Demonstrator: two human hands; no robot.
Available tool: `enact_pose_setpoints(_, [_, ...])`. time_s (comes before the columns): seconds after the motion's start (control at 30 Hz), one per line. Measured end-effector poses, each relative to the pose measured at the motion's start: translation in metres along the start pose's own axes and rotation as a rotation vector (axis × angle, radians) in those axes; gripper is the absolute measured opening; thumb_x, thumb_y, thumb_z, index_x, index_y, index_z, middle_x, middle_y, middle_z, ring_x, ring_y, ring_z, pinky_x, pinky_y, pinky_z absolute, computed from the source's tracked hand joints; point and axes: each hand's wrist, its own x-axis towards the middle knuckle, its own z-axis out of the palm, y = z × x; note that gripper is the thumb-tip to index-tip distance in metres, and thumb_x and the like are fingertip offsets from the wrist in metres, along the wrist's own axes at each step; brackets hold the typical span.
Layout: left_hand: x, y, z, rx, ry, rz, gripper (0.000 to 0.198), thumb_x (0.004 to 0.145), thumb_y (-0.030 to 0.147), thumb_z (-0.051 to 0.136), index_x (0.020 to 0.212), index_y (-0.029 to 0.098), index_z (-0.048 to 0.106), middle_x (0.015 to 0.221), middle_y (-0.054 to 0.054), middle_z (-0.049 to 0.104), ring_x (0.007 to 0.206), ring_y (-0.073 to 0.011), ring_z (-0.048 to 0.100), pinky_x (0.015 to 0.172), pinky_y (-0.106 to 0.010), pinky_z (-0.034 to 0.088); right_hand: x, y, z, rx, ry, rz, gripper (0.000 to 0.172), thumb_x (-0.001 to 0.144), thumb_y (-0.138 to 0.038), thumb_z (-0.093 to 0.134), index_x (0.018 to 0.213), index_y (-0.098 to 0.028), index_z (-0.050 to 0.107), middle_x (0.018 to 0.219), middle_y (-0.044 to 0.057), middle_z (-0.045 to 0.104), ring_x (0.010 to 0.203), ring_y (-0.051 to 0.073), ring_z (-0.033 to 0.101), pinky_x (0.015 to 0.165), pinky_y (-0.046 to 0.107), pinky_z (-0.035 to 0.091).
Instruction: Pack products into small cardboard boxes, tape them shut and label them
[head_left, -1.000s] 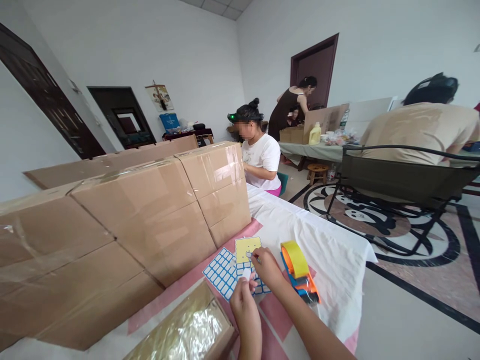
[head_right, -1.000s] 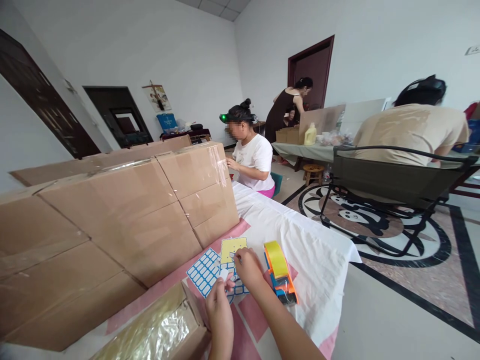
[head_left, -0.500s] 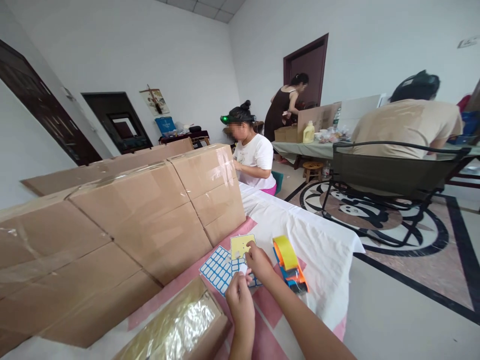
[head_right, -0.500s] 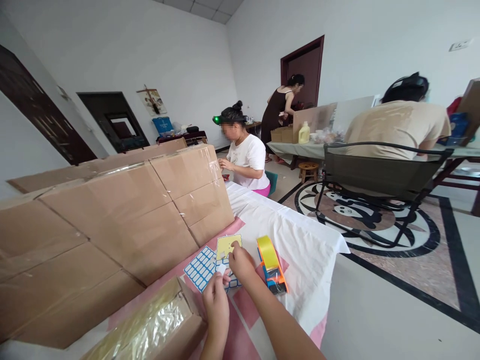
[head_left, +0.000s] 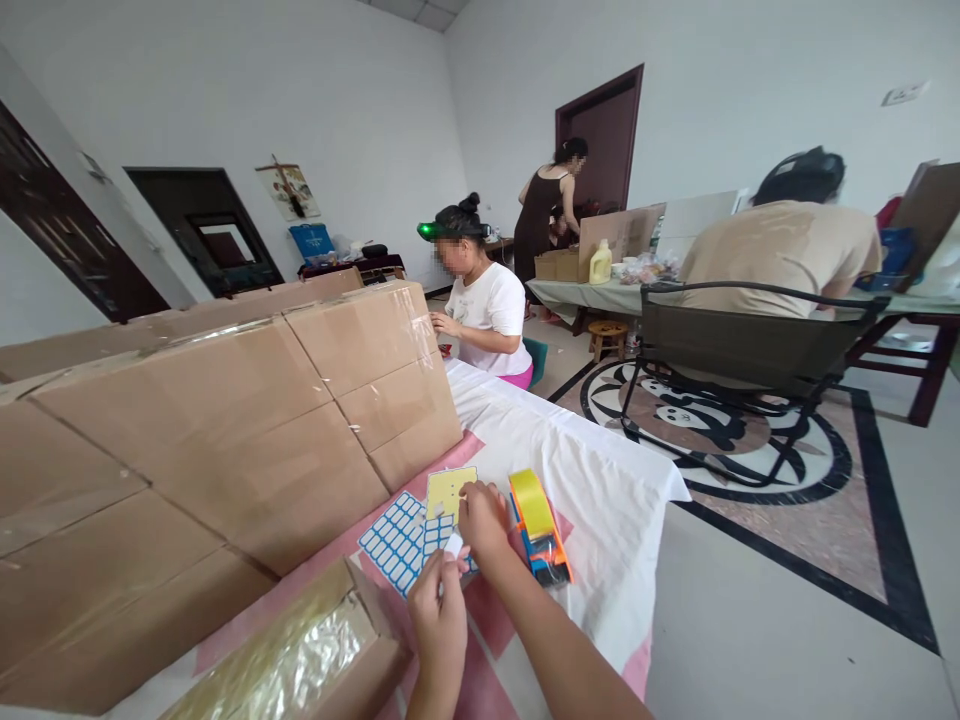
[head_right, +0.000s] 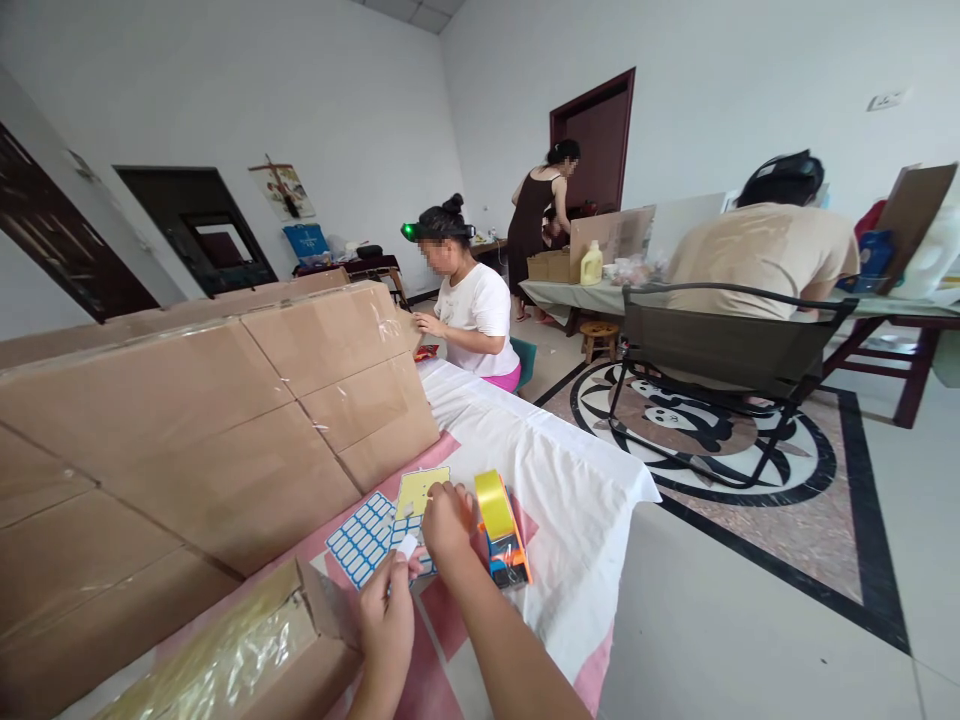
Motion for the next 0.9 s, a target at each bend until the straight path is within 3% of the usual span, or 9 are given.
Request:
enact_pose_setpoints(0.13, [0.001, 0.002, -0.001, -0.006, 0.072, -0.072, 0.043, 0.085, 0.053, 0.056, 0.060, 0.020, 0.067, 0.071, -0.009, 0.074, 0.072, -0.0249, 0.070, 0.071, -0.033, 0.057, -0.007, -0.011, -0.019, 0.217, 0.218, -0.171, 0.033, 0.098, -0.016, 0.049, 0.126, -0.023, 0.063, 0.101, 0.006, 0.075, 0.101, 0.023, 0.061, 0.088, 0.035, 0.038])
enact_pose_setpoints(0.23, [-0.004, 0.003, -0.002, -0.030, 0.112, -0.146, 0.043, 0.085, 0.052, 0.055, 0.058, 0.019, 0.064, 0.069, -0.010, 0.074, 0.074, -0.0277, 0.073, 0.066, -0.034, 0.059, -0.019, -0.014, -0.044, 0.426, 0.423, -0.378, 0.017, 0.098, -0.019, 0.054, 0.108, -0.021, 0.068, 0.089, 0.004, 0.073, 0.085, 0.020, 0.059, 0.082, 0.035, 0.038])
enact_pose_setpoints(0.27, [-0.007, 0.005, -0.003, -0.044, 0.113, -0.174, 0.042, 0.084, 0.051, 0.055, 0.057, 0.019, 0.064, 0.070, -0.011, 0.074, 0.076, -0.0289, 0.074, 0.066, -0.034, 0.059, -0.026, -0.013, -0.054, 0.446, 0.416, -0.443, 0.015, 0.099, -0.020, 0.054, 0.102, -0.021, 0.069, 0.085, 0.003, 0.071, 0.080, 0.019, 0.058, 0.079, 0.034, 0.038])
enact_pose_setpoints(0.33, [-0.015, 0.011, -0.007, -0.057, 0.110, -0.210, 0.041, 0.084, 0.049, 0.056, 0.057, 0.020, 0.063, 0.071, -0.010, 0.075, 0.081, -0.0298, 0.075, 0.069, -0.033, 0.060, -0.042, -0.008, -0.074, 0.430, 0.284, -0.579, 0.018, 0.101, -0.018, 0.053, 0.101, -0.022, 0.070, 0.080, 0.002, 0.069, 0.076, 0.018, 0.054, 0.076, 0.034, 0.037])
enact_pose_setpoints(0.4, [-0.023, 0.021, -0.014, -0.013, 0.103, -0.195, 0.040, 0.085, 0.047, 0.056, 0.057, 0.020, 0.064, 0.067, -0.008, 0.073, 0.075, -0.0272, 0.073, 0.067, -0.032, 0.058, -0.061, 0.001, -0.087, 0.356, 0.109, -0.707, 0.029, 0.101, -0.012, 0.050, 0.118, -0.026, 0.068, 0.088, 0.002, 0.070, 0.083, 0.019, 0.054, 0.078, 0.034, 0.039])
enact_pose_setpoints(0.47, [-0.030, 0.030, -0.020, 0.083, 0.087, -0.131, 0.039, 0.088, 0.043, 0.054, 0.058, 0.021, 0.065, 0.065, -0.006, 0.072, 0.065, -0.0228, 0.069, 0.064, -0.030, 0.055, -0.079, 0.010, -0.090, 0.277, 0.027, -0.773, 0.042, 0.099, -0.009, 0.051, 0.132, -0.032, 0.063, 0.107, 0.005, 0.069, 0.095, 0.021, 0.054, 0.083, 0.036, 0.041])
enact_pose_setpoints(0.57, [-0.036, 0.039, -0.027, 0.198, 0.043, -0.045, 0.036, 0.091, 0.039, 0.051, 0.064, 0.021, 0.068, 0.066, -0.004, 0.071, 0.060, -0.0187, 0.063, 0.062, -0.028, 0.052, -0.099, 0.019, -0.078, 0.277, 0.105, -0.743, 0.046, 0.097, -0.011, 0.056, 0.136, -0.033, 0.060, 0.121, 0.009, 0.061, 0.105, 0.023, 0.053, 0.088, 0.040, 0.045])
enact_pose_setpoints(0.7, [-0.041, 0.038, -0.031, 0.246, -0.006, -0.037, 0.035, 0.093, 0.036, 0.048, 0.066, 0.021, 0.065, 0.066, -0.003, 0.070, 0.058, -0.0171, 0.062, 0.060, -0.027, 0.049, -0.111, 0.019, -0.061, 0.370, 0.191, -0.684, 0.045, 0.097, -0.011, 0.056, 0.136, -0.033, 0.060, 0.116, 0.009, 0.060, 0.102, 0.022, 0.056, 0.084, 0.039, 0.047])
enact_pose_setpoints(0.9, [-0.041, 0.042, -0.033, 0.233, -0.022, -0.088, 0.039, 0.094, 0.039, 0.049, 0.060, 0.022, 0.056, 0.054, 0.001, 0.057, 0.051, -0.0140, 0.052, 0.053, -0.025, 0.042, -0.107, 0.012, -0.062, 0.350, 0.129, -0.742, 0.029, 0.098, -0.017, 0.060, 0.121, -0.032, 0.071, 0.116, 0.008, 0.064, 0.101, 0.022, 0.055, 0.083, 0.038, 0.045])
